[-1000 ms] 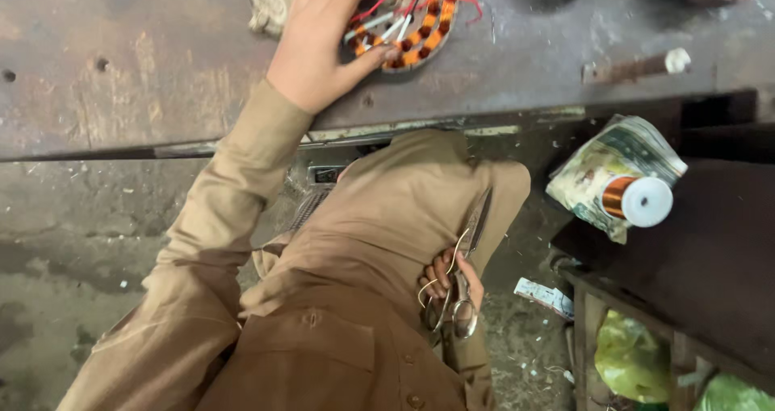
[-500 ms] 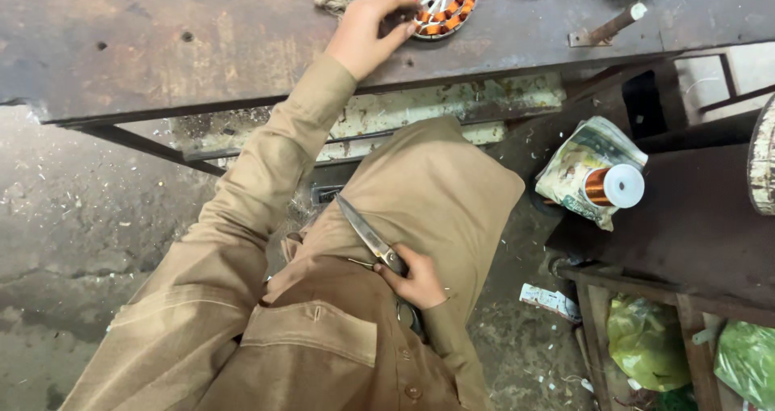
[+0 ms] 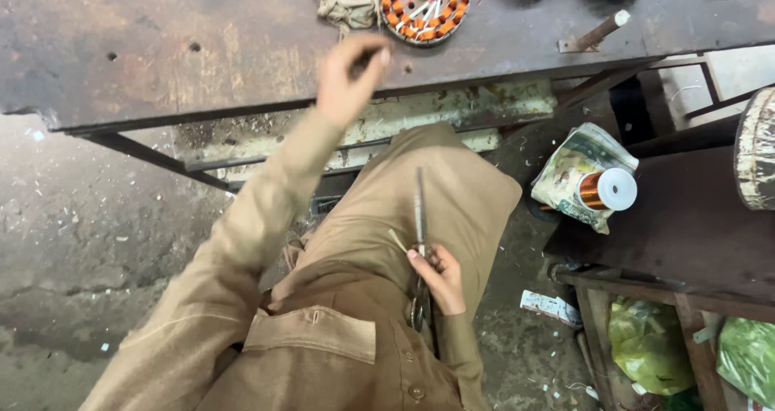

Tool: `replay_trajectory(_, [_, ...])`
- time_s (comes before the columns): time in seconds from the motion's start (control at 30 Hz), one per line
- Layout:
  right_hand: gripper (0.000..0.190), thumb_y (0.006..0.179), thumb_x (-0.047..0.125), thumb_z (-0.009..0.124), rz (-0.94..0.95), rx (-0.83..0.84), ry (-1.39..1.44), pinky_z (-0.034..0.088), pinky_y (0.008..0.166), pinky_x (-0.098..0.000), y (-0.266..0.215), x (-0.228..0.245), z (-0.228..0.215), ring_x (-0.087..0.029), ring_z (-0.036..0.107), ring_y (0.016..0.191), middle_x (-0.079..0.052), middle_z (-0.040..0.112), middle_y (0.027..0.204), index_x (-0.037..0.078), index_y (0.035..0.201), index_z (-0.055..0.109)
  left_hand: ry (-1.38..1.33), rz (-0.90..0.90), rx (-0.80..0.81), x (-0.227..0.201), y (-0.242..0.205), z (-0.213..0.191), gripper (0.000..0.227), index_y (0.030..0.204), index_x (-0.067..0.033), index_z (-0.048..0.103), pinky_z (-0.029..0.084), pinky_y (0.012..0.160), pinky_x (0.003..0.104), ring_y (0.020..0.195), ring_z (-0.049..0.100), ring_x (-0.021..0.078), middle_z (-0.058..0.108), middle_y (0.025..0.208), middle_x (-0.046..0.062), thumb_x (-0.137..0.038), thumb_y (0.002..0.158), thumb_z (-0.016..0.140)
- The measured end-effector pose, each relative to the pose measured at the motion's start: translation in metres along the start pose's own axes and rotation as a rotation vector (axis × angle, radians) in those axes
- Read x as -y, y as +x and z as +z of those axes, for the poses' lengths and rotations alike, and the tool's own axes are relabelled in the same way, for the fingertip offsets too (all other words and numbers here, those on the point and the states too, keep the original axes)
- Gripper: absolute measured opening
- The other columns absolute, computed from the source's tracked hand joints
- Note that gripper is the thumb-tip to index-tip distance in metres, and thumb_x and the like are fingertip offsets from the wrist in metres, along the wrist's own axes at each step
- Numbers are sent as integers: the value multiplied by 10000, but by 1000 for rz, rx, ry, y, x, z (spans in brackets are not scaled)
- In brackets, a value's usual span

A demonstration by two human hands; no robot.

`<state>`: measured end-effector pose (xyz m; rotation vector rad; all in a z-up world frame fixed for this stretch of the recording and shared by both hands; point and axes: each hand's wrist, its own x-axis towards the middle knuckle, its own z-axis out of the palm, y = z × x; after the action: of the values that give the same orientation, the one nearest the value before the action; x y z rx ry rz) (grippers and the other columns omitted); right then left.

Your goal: The person sits at a workbench and uses shears to cut and strip wires on circular electrical components. They then use a soldering iron to attach wires to the components, repeating the process for multiple units.

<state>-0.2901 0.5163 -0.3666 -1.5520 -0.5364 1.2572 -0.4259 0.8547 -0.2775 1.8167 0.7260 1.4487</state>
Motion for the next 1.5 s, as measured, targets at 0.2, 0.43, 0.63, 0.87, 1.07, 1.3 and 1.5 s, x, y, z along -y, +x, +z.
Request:
replay_trajectory(0.2, [237, 905, 175, 686, 145, -19, 458, 368, 441, -257, 6, 35, 2, -110, 474, 500, -9, 525, 664, 42, 1093, 632, -238, -53, 779, -53, -128, 13, 524, 1318, -52, 646, 561, 853, 368, 996, 694, 245, 703, 1185, 133, -278, 874, 808])
replay_trajectory(0.43, [240, 935, 183, 686, 136, 37, 389, 352, 442, -256, 6, 38, 4, -113, 471, 507, -19, 501, 672, 14, 1083, 603, -287, -619, 691, -23, -197, 34, 393, 1208, -61, 698, 603, 664, 277, 736, 715, 125, 765, 900, 59, -177, 848, 806])
replay_trajectory(0.63, [257, 908, 236, 699, 244, -2, 225, 304, 425, -236, 0, 33, 8, -73, 429, 481, 6, 506, 650, 43, 1071, 650, -727, -938, 785, 6, -231, 54, 228, 1078, 21, 725, 602, 636, 276, 749, 715, 119, 768, 912, 61, -167, 951, 746])
replay_trajectory(0.87, [263, 909, 278, 731, 302, -49, 307, 318, 429, -254, -5, 9, 8, -81, 454, 477, 4, 541, 660, 51, 1028, 673, -776, -870, 654, -6, -232, 54, 155, 1082, 11, 721, 579, 656, 258, 770, 696, 106, 746, 925, 61, -95, 969, 732])
replay_trajectory(1.07, [331, 920, 322, 776, -39, 15, -147, 471, 628, -243, -7, -3, 5, -70, 574, 717, -5, 686, 846, 22, 1043, 710, -683, -780, 253, -11, -163, 17, 133, 1086, 13, 648, 626, 588, 335, 732, 742, 182, 750, 890, 101, -31, 969, 693])
replay_trajectory(1.3, [287, 939, 320, 732, -205, 63, -1018, 518, 725, -357, -8, 66, 10, -266, 679, 808, -167, 704, 944, 56, 1052, 715, -729, -726, 160, -39, -85, -17, 262, 1244, 37, 594, 629, 628, 353, 768, 743, 218, 726, 932, 148, -17, 1004, 683])
replay_trajectory(1.5, [337, 1077, 206, 521, -419, 173, -75, 519, 987, -353, 29, 161, 43, -217, 667, 1114, -140, 705, 1186, -43, 1275, 632, -746, -611, 161, -61, -45, -6, 350, 1299, -19, 536, 639, 630, 327, 778, 726, 174, 723, 960, 114, -51, 980, 675])
